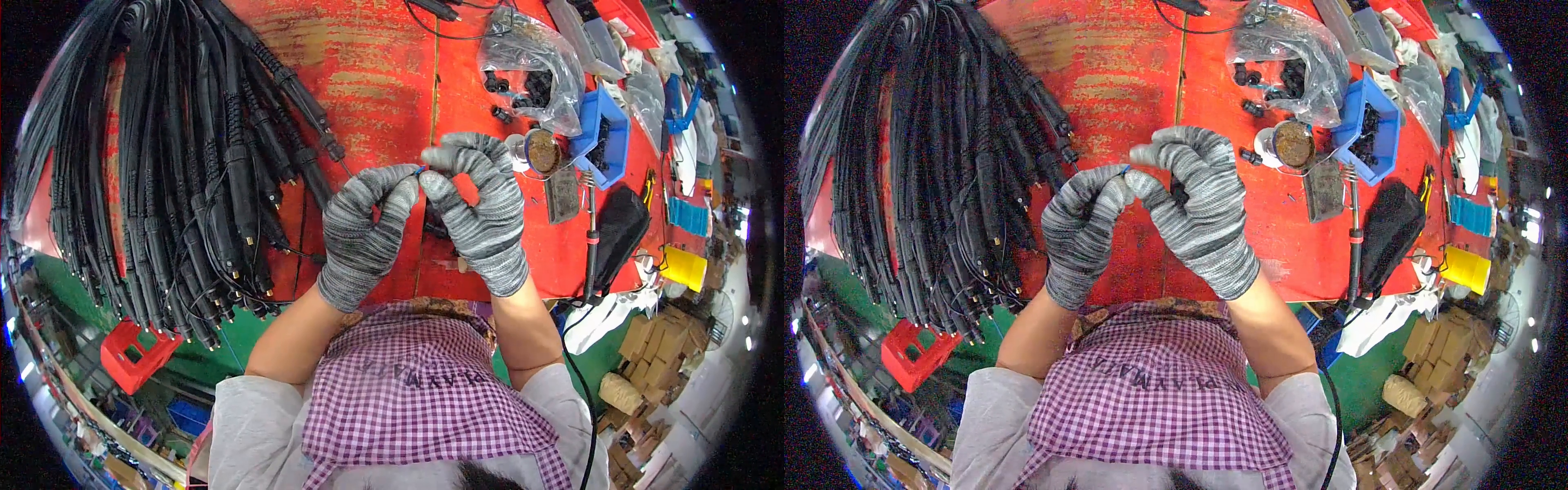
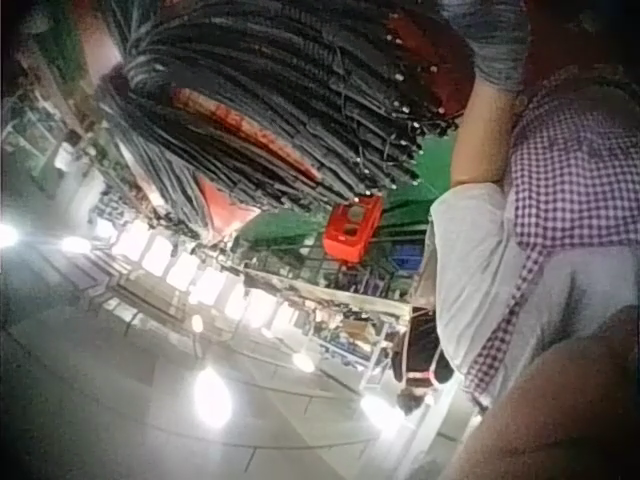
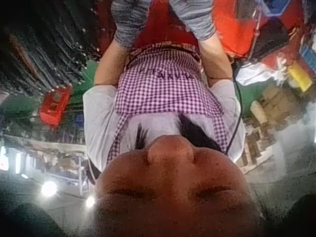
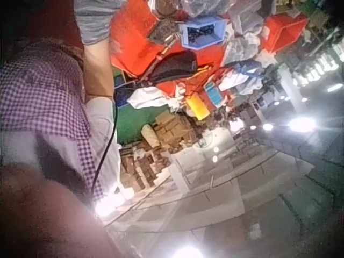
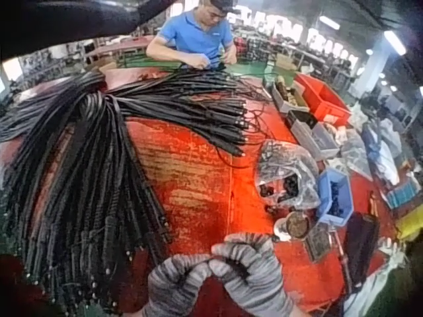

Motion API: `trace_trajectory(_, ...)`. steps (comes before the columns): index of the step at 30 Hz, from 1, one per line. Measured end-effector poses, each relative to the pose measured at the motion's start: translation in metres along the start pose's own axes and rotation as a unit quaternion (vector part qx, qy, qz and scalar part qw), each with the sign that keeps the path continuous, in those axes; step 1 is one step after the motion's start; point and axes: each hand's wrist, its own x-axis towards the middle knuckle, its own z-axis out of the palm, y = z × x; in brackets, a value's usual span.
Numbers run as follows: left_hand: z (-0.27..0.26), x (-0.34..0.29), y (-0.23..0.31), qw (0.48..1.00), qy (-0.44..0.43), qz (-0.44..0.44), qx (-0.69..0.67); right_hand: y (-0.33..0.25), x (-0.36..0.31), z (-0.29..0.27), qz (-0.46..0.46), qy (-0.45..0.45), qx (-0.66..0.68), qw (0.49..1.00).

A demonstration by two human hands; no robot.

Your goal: The person solders wires into electrical connectors at a workbench using a soldering iron and solder wire, cleaning the iron on a sponge.

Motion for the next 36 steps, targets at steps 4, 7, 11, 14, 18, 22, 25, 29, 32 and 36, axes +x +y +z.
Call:
trace_trajectory(4, -0.002, 0.000, 0.006, 0.998, -0.022, 0.004, 0.052, 0.007, -0.006, 0.001, 0.001, 0.005, 0.039, 0.999)
trace_trajectory(7, -0.005, 0.001, 0.008, 0.997, -0.036, 0.004, 0.068, 0.017, -0.006, -0.008, 0.110, 0.024, 0.190, 0.975)
trace_trajectory(11, -0.010, 0.005, 0.006, 0.982, -0.103, 0.073, 0.139, 0.003, 0.002, -0.026, 0.036, 0.002, 0.045, 0.998)
trace_trajectory(14, -0.010, 0.008, 0.007, 0.952, -0.098, 0.179, 0.227, -0.008, 0.012, -0.029, -0.103, -0.052, -0.111, 0.987)
trace_trajectory(18, -0.013, 0.007, 0.004, 0.932, -0.116, 0.222, 0.261, -0.009, 0.010, -0.028, -0.195, -0.101, -0.278, 0.935)
trace_trajectory(22, -0.013, 0.004, -0.005, 0.931, -0.132, 0.227, 0.253, -0.007, 0.009, -0.028, -0.146, -0.135, -0.270, 0.942)
trace_trajectory(25, -0.012, 0.005, -0.002, 0.932, -0.142, 0.227, 0.246, -0.003, 0.008, -0.031, -0.195, -0.148, -0.264, 0.933)
trace_trajectory(29, -0.014, 0.007, -0.005, 0.936, -0.156, 0.209, 0.236, 0.010, 0.009, -0.042, -0.165, -0.122, -0.254, 0.945)
trace_trajectory(32, -0.011, 0.006, -0.006, 0.941, -0.166, 0.190, 0.225, 0.009, 0.005, -0.047, 0.022, -0.103, -0.083, 0.991)
trace_trajectory(36, -0.012, 0.008, -0.003, 0.926, -0.172, 0.205, 0.266, 0.001, 0.005, -0.035, -0.134, -0.125, -0.175, 0.967)
